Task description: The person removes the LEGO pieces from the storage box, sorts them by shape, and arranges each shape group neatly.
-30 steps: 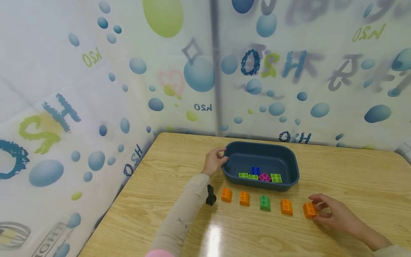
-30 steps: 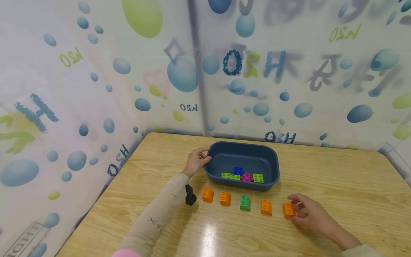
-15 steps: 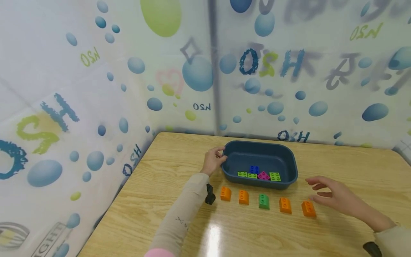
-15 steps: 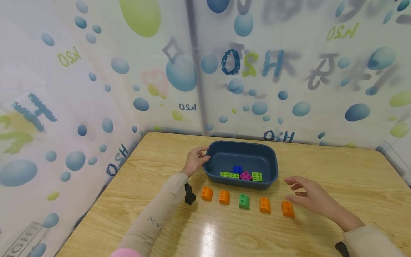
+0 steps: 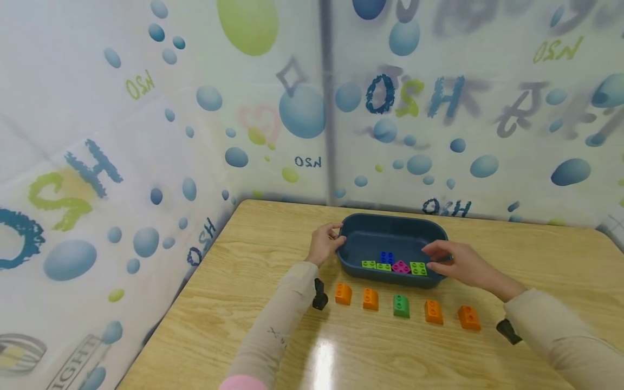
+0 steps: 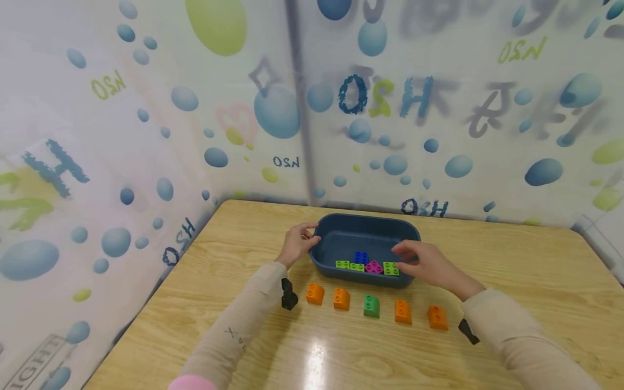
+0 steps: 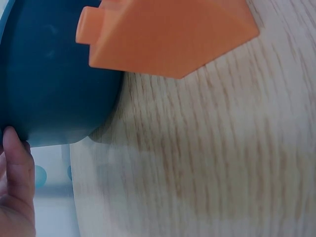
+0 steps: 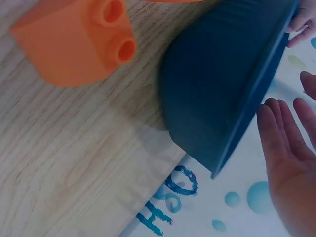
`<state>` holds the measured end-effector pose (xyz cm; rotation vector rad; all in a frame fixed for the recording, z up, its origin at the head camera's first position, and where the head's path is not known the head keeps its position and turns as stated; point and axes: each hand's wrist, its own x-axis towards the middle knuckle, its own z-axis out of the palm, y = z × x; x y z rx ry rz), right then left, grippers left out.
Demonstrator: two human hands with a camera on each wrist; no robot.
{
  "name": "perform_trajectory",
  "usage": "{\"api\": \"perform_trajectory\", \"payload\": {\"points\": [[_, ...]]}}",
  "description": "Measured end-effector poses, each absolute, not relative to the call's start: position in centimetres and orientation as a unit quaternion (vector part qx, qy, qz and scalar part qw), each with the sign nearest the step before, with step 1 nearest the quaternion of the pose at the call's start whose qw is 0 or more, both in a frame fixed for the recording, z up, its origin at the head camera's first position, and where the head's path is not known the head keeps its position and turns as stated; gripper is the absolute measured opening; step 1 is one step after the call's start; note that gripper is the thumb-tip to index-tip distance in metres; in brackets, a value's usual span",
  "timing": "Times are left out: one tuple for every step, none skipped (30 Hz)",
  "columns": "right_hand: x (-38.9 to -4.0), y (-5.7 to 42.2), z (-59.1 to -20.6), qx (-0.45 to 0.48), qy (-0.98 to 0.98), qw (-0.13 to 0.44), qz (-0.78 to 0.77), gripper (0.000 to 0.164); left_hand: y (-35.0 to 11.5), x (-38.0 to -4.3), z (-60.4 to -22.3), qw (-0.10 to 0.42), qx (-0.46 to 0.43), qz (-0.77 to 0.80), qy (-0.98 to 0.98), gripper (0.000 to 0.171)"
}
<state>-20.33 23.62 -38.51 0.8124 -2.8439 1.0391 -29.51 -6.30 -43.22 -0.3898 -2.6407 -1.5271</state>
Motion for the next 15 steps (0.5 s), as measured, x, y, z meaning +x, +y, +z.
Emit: {"api": "perform_trajectory", "payload": {"points": [[-20.8, 23.4, -38.8, 0.262, -0.907, -0.004, 0.331, 0.028, -6.3, -29.5, -43.2, 0.033, -0.127, -0.496, -0.858, 0.034], [-21.3, 23.3, -39.1, 0.264, -0.906, -0.014, 0.33, 0.028, -6.3, -29.5, -43.3, 0.033, -0.126, -0.494, -0.86, 0.034], [-21.7, 23.1, -39.4, 0.265, -0.905, -0.022, 0.33, 0.028, -6.3, -29.6, -43.4, 0.032, -0.126, -0.493, -0.86, 0.034], [-22.1, 23.0, -39.7, 0.267, -0.904, -0.031, 0.331, 0.029, -6.3, -29.6, -43.4, 0.031, -0.126, -0.493, -0.86, 0.034], [-22.4, 22.9, -40.0, 0.268, -0.904, -0.04, 0.331, 0.03, -6.3, -29.6, -43.5, 0.03, -0.125, -0.493, -0.861, 0.034], [-22.8, 22.8, -40.3, 0.269, -0.903, -0.049, 0.332, 0.03, -6.3, -29.6, -43.5, 0.029, -0.125, -0.492, -0.861, 0.034], [-23.0, 22.7, -40.5, 0.267, -0.903, -0.057, 0.332, 0.031, -6.2, -29.6, -43.5, 0.029, -0.124, -0.491, -0.862, 0.034], [-23.3, 22.6, -40.8, 0.268, -0.903, -0.063, 0.331, 0.032, -6.2, -29.5, -43.5, 0.029, -0.124, -0.491, -0.862, 0.034], [-23.5, 22.5, -40.9, 0.267, -0.903, -0.067, 0.33, 0.033, -6.2, -29.5, -43.5, 0.029, -0.124, -0.491, -0.861, 0.034], [-23.6, 22.4, -41.1, 0.267, -0.904, -0.071, 0.327, 0.033, -6.2, -29.5, -43.5, 0.031, -0.123, -0.491, -0.862, 0.034], [-23.8, 22.3, -41.2, 0.269, -0.904, -0.074, 0.324, 0.034, -6.2, -29.5, -43.4, 0.032, -0.123, -0.491, -0.862, 0.034], [-23.9, 22.2, -41.3, 0.272, -0.904, -0.076, 0.319, 0.034, -6.2, -29.5, -43.4, 0.032, -0.122, -0.491, -0.862, 0.034], [-24.0, 22.1, -41.3, 0.275, -0.905, -0.078, 0.314, 0.034, -6.2, -29.5, -43.4, 0.032, -0.122, -0.492, -0.861, 0.034], [-24.1, 22.0, -41.4, 0.277, -0.906, -0.079, 0.309, 0.034, -6.2, -29.6, -43.4, 0.032, -0.121, -0.493, -0.861, 0.034], [-24.2, 21.9, -41.4, 0.279, -0.908, -0.079, 0.303, 0.034, -6.3, -29.6, -43.4, 0.032, -0.12, -0.492, -0.862, 0.034]]}}
